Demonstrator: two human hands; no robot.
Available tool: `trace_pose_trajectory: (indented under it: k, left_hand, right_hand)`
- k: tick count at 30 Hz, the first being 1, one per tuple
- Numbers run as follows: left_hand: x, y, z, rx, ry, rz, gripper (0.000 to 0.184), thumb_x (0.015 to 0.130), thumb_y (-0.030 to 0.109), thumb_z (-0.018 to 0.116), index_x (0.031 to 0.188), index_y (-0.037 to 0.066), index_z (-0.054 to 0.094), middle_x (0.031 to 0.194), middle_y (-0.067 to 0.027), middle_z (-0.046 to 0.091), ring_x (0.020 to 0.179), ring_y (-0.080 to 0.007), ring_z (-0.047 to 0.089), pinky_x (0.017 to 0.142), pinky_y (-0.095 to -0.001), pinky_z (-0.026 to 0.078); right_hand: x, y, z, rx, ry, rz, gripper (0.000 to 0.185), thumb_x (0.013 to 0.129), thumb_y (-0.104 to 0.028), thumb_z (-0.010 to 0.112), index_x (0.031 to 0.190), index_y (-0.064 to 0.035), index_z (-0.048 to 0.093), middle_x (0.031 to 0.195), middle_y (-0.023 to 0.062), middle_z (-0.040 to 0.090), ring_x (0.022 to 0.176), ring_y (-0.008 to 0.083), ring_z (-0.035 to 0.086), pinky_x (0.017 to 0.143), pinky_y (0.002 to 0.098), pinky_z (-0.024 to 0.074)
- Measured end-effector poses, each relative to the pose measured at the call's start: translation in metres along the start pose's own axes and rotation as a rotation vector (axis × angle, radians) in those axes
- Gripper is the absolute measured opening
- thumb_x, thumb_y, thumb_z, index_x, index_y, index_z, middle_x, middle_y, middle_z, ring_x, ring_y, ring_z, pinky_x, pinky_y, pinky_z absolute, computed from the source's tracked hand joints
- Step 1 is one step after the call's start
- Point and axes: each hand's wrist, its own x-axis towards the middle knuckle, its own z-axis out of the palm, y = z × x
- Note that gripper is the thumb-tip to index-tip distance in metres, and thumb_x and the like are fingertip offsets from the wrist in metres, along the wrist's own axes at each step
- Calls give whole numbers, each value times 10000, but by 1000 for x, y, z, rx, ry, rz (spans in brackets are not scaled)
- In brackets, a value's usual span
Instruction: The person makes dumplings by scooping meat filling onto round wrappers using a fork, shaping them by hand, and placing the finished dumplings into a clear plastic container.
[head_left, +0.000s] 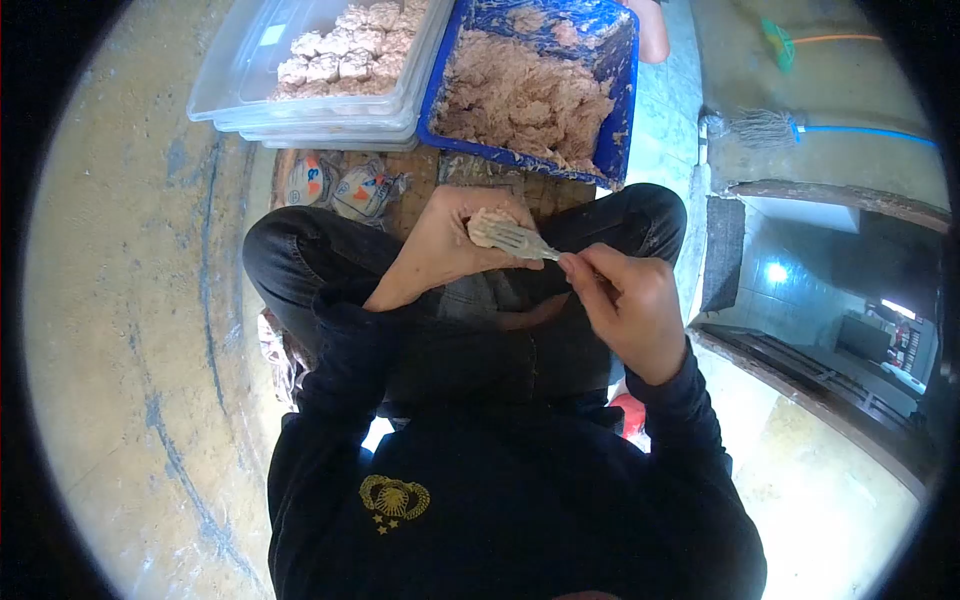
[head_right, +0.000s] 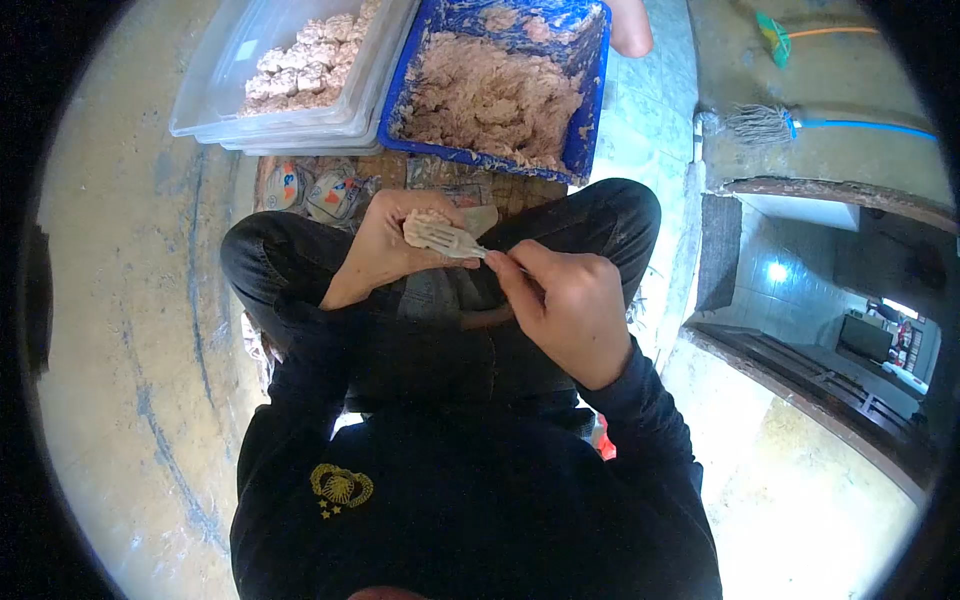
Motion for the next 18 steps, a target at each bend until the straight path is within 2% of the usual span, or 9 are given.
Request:
trace_pose_trajectory:
  k: [6, 10, 13, 15, 16, 18]
  left_hand:
    - [-5, -6, -1, 49, 111, -6, 247, 775, 88, 923, 868, 31, 702, 833, 0, 687, 777, -64, 609, 680, -275, 485]
    - [-6, -14, 0, 38, 214, 32, 237, 780, 63, 899, 884, 28, 689, 845, -6, 696, 797, -58, 617, 696, -264, 493]
    - [-5, -11, -1, -9, 213, 79, 220, 772, 17, 870, 908, 13, 697, 835, -6, 691, 796, -51, 609, 707, -255, 494]
    - [-5, -4, 4, 47, 356, 66, 215, 763, -9, 856, 905, 3, 695, 826, -13, 699, 801, -53, 628, 721, -255, 510]
    - [-7, -6, 2, 47, 360, 64, 215, 763, -9, 856, 905, 3, 695, 826, -13, 699, 801, -53, 628, 721, -255, 510]
    - [-8, -12, -4, 2, 315, 45, 210, 761, -13, 856, 890, 5, 691, 820, -21, 705, 794, -64, 638, 728, -263, 523]
  right_hand:
    - [5, 0, 16, 56, -75, -4, 207, 952, -143, 768, 815, -16, 679, 587, 149, 584, 487, 303, 613, 484, 396, 437]
    - [8, -3, 15, 90, 74, 61, 201, 955, -101, 760, 804, -2, 672, 585, 145, 582, 477, 282, 605, 478, 367, 423]
    - [6, 0, 25, 51, 19, 29, 194, 954, -86, 760, 804, 0, 672, 580, 136, 578, 472, 265, 605, 477, 358, 423]
    - [7, -10, 22, 76, 51, 81, 195, 951, -96, 764, 806, -4, 672, 584, 139, 581, 470, 271, 599, 476, 366, 421]
    - [8, -14, 21, 97, 85, 133, 196, 949, -106, 767, 807, -9, 672, 589, 142, 585, 467, 278, 593, 474, 374, 419]
    - [8, -10, 26, 68, 73, 82, 197, 947, -111, 769, 808, -12, 671, 596, 145, 591, 472, 281, 596, 476, 377, 422]
